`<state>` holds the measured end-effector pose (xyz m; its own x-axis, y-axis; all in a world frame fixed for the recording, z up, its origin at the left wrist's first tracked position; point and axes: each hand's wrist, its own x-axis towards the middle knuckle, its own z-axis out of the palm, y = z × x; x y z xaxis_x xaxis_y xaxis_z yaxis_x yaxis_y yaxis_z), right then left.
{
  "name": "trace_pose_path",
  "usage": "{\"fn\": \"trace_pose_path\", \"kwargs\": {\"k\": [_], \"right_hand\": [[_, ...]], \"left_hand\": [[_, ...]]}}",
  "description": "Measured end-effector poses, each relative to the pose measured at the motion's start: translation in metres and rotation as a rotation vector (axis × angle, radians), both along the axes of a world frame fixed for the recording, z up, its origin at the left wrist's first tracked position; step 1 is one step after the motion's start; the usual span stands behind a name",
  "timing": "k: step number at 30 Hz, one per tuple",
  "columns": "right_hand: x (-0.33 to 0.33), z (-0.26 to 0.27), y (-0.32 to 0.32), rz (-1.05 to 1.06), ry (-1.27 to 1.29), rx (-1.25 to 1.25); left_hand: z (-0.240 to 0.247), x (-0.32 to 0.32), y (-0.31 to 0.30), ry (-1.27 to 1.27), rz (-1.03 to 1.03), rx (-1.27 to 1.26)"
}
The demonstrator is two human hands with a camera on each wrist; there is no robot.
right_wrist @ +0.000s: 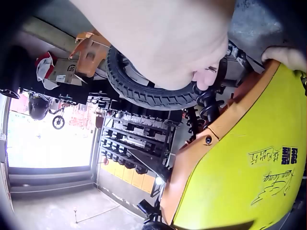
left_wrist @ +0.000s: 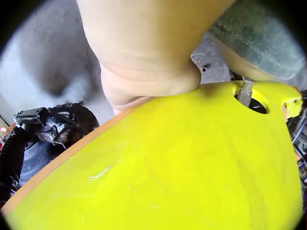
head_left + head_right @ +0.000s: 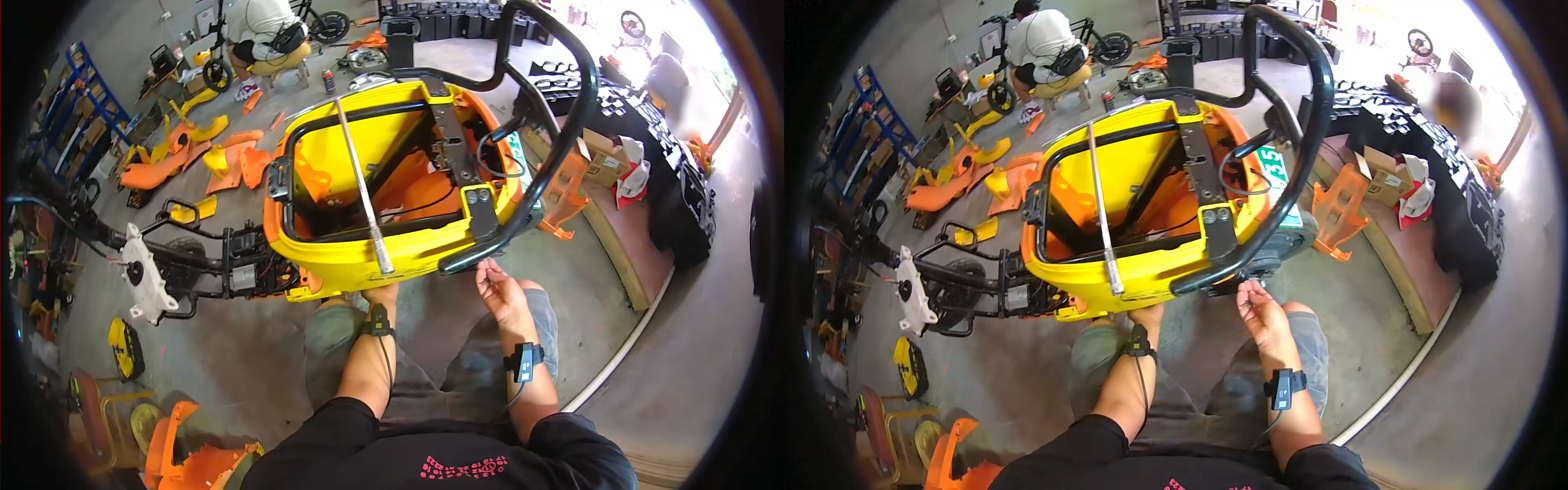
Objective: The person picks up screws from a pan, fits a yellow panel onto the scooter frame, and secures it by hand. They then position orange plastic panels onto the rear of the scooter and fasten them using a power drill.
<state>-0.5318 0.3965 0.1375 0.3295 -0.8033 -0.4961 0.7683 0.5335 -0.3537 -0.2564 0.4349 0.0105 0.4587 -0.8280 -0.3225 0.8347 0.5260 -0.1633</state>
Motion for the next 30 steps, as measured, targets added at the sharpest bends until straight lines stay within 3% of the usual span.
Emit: {"fn": "trace_pose_path", "kwargs": {"k": [3, 5, 7, 11, 13, 15, 16, 17, 19, 21, 24, 25, 26, 27, 28, 29, 30], "right_hand": [[0.000, 0.006, 0.000, 0.002, 0.051, -0.017], [0.001, 0.008, -0.001, -0.004, 0.070, -0.022], [-0.004, 0.004, -0.004, 0.043, -0.069, 0.003], [0.001, 0.006, -0.001, 0.044, -0.108, 0.025], [0.005, 0.011, 0.000, 0.035, -0.103, 0.037], [0.008, 0.018, 0.003, 0.040, 0.030, 0.021], [0.003, 0.006, -0.003, 0.127, 0.022, -0.110], [0.007, 0.027, 0.000, 0.089, 0.084, -0.049], [0.009, 0.074, 0.006, -0.019, 0.132, -0.075], [0.015, 0.125, 0.014, -0.249, 0.302, -0.260], [0.020, 0.202, 0.035, -0.586, 0.589, -0.811], [0.020, 0.219, 0.039, -0.643, 0.665, -0.975], [0.024, 0.231, 0.042, -0.637, 0.729, -1.132], [0.028, 0.243, 0.046, -0.622, 0.797, -1.286], [0.028, 0.266, 0.044, -0.510, 1.121, -1.570], [0.040, 0.300, 0.046, -0.332, 1.176, -1.707], [0.055, 0.312, 0.036, -0.218, 1.141, -1.805]], "left_hand": [[-0.022, 0.001, -0.002, -0.050, 0.035, -0.027], [-0.001, -0.004, 0.001, -0.030, 0.017, -0.010], [-0.005, -0.004, 0.001, -0.036, 0.022, -0.024], [-0.002, -0.004, 0.000, -0.092, -0.025, -0.128], [-0.001, -0.006, 0.004, -0.095, -0.051, -0.022], [-0.061, 0.015, -0.003, 0.035, -0.126, 0.545], [-0.026, 0.009, 0.003, 0.076, -0.230, 0.826], [0.023, -0.003, 0.012, 0.118, -0.332, 1.105], [0.053, -0.006, 0.023, 0.133, -0.230, 1.058], [0.071, -0.002, 0.041, -0.183, 0.049, 1.025], [0.122, -0.010, 0.062, -0.659, 0.443, 0.900], [0.189, -0.007, 0.075, -0.698, 0.564, 0.803], [0.232, -0.007, 0.098, -0.822, 0.541, 0.783], [0.268, -0.005, 0.101, -0.955, 0.775, 0.554], [0.313, -0.007, 0.100, -1.086, 0.847, 0.522], [0.338, -0.001, 0.099, -1.200, 0.794, 0.588], [0.329, 0.028, 0.089, -1.618, 0.918, 0.565]]}}
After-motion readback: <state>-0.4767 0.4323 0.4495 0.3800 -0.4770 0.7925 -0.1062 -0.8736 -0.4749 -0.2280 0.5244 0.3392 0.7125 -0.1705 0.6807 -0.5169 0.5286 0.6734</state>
